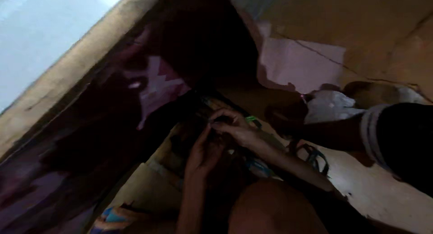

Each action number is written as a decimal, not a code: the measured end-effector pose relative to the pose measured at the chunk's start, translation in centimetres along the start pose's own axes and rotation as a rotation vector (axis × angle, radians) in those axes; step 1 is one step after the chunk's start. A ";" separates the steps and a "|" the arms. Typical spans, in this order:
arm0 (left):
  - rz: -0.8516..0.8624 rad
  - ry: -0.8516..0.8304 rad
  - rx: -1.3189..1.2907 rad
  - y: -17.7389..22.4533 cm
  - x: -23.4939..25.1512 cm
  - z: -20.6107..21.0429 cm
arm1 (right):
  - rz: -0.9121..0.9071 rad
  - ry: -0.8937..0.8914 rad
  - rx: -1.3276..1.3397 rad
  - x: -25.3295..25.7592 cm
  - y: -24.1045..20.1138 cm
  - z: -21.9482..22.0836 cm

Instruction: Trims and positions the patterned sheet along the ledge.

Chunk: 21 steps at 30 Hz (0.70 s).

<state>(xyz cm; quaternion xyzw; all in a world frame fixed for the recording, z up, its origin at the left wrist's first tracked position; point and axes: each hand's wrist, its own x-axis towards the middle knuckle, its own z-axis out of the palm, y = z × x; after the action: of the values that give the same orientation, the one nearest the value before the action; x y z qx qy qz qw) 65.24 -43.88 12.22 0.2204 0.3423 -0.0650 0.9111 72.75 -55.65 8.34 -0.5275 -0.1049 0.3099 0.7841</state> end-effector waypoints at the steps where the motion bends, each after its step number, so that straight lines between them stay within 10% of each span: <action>1: 0.000 -0.030 0.006 -0.2 0.2 -0.2 | -0.008 -0.002 0.019 -0.1 -0.1 -0.1; 15: -0.037 -0.044 0.058 -1.3 0.4 0.4 | -0.073 0.016 0.084 -1.3 0.1 -1.0; 21: 0.057 0.120 0.513 -1.4 1.0 0.3 | -0.127 0.079 -0.020 -1.1 -0.4 -3.2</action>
<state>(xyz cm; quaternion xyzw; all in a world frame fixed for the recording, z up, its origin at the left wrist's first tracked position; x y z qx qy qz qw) 65.80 -45.26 11.23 0.4571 0.3614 -0.1105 0.8051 73.61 -58.82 7.55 -0.5391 -0.1103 0.2375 0.8005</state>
